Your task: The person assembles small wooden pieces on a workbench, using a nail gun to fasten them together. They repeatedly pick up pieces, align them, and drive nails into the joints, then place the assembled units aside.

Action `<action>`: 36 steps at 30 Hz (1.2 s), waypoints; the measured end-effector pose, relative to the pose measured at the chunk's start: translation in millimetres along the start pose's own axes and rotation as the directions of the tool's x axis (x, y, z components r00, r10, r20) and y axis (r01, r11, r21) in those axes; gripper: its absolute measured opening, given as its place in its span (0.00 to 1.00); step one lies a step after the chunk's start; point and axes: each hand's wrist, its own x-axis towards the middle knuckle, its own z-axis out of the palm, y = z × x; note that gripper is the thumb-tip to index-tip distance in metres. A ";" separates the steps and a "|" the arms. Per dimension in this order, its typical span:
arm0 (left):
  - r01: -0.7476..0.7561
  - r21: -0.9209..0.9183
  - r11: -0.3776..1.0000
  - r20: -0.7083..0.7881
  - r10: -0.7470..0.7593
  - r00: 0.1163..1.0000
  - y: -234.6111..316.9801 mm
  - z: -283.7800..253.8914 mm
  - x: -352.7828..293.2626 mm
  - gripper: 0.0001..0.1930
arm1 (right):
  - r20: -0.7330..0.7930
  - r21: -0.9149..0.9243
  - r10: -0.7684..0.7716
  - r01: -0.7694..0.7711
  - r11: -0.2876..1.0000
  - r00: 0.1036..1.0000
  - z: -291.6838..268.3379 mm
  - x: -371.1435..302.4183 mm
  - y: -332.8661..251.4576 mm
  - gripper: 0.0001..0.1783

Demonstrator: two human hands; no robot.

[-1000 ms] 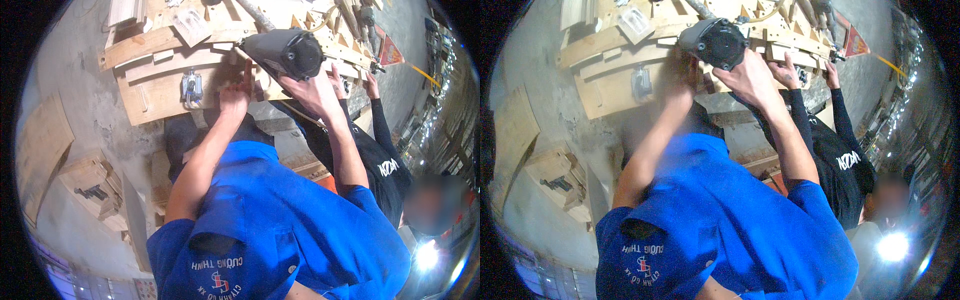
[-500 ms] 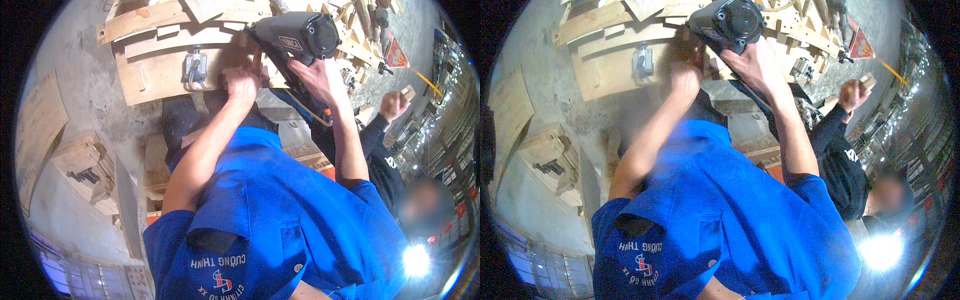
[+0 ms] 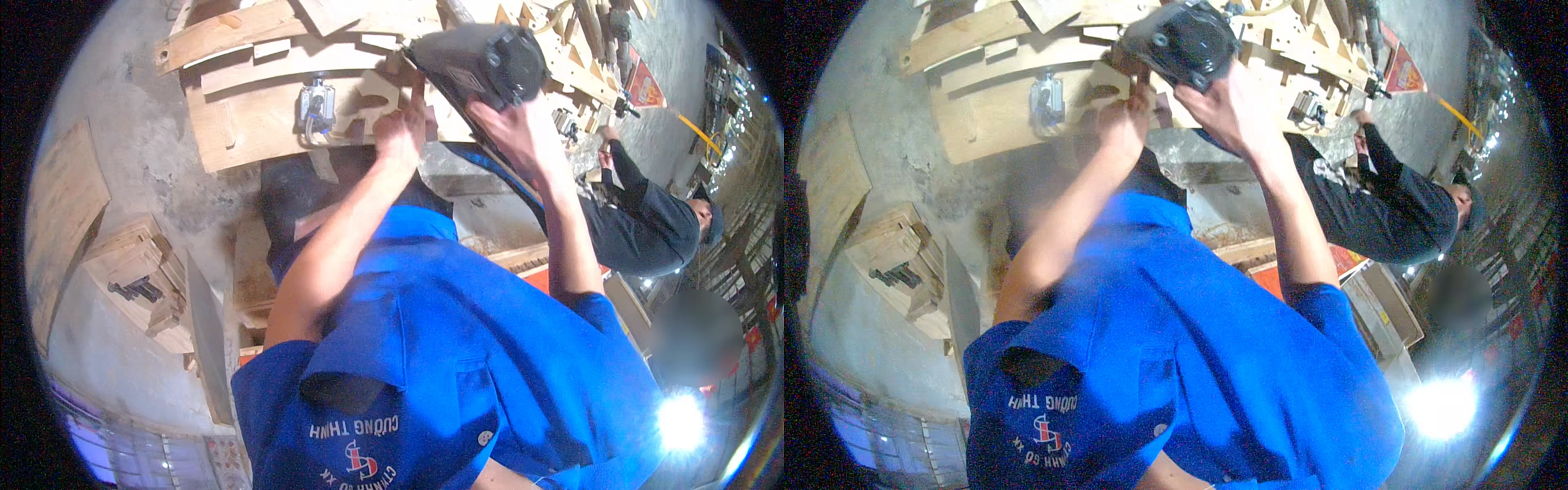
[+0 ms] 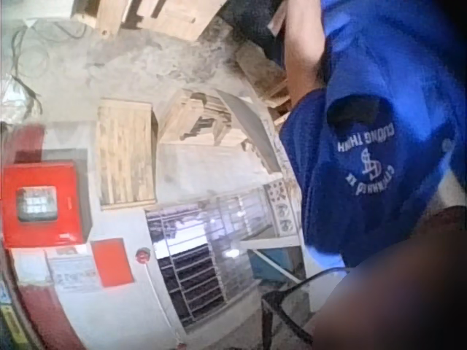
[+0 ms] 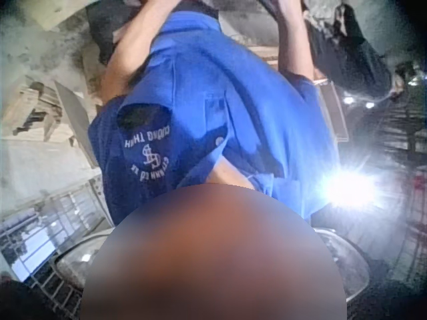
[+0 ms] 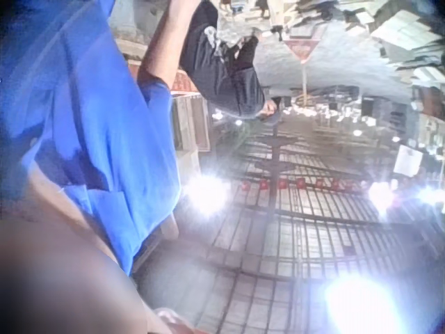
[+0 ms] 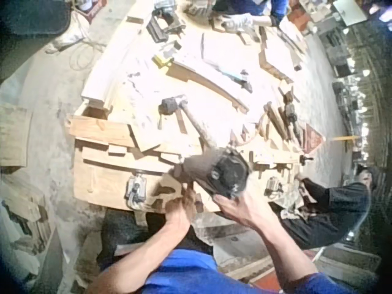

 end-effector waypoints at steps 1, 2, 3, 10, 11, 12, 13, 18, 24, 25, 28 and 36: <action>0.069 -0.127 0.990 0.215 -0.040 0.976 -1.0 -14.6 2.2 0.27 | -0.025 0.071 -0.005 0.007 0.997 1.000 1.9 -0.9 -0.9 0.20; 0.023 -0.067 0.998 0.109 -0.016 0.994 3.1 -19.1 -6.0 0.31 | 0.075 0.042 0.105 -0.108 0.993 0.992 -1.7 -5.7 -2.0 0.20; -0.026 0.026 0.999 0.052 0.025 0.998 5.7 -21.3 -11.8 0.34 | 0.190 -0.030 0.228 -0.226 0.974 0.955 -2.9 -8.2 -3.1 0.21; -0.124 0.230 0.965 -0.070 0.144 0.987 6.7 -2.6 -12.6 0.40 | 0.285 -0.033 0.326 -0.331 0.943 0.901 -2.2 -13.4 -10.2 0.29; -0.106 0.204 0.973 -0.012 0.111 0.994 7.1 -1.4 -10.0 0.41 | 0.247 0.003 0.285 -0.295 0.955 0.926 0.0 -14.2 -10.2 0.28; -0.090 0.164 0.982 -0.007 0.092 0.996 5.7 0.1 -10.7 0.41 | 0.223 0.027 0.276 -0.289 0.957 0.935 2.6 -14.4 -9.9 0.28; -0.110 0.164 0.980 0.028 0.107 0.994 5.9 0.5 -10.8 0.41 | 0.200 0.049 0.287 -0.302 0.952 0.937 4.7 -15.2 -9.5 0.27; -0.112 0.004 0.994 -0.128 0.111 0.986 3.1 -1.1 -20.8 0.14 | 0.138 0.057 0.224 -0.233 0.971 0.965 6.1 -16.8 -6.2 0.29; -0.085 -0.004 0.996 -0.006 0.085 0.996 5.8 -5.2 -15.8 0.31 | 0.137 -0.017 0.222 -0.222 0.975 0.965 2.3 -15.3 -6.7 0.31; -0.097 0.076 0.992 -0.026 0.100 0.995 5.9 -5.2 -14.1 0.38 | 0.135 -0.021 0.206 -0.205 0.978 0.969 3.4 -15.5 -6.9 0.31; -0.107 0.129 0.986 0.001 0.108 0.994 7.8 -4.4 -12.1 0.39 | 0.172 -0.053 0.209 -0.203 0.978 0.963 7.3 -16.0 -6.4 0.28; -0.293 0.026 0.956 0.005 0.293 0.956 -1.9 -63.3 -83.4 0.22 | 0.061 0.073 0.107 -0.111 0.991 0.992 9.1 -33.5 -9.7 0.18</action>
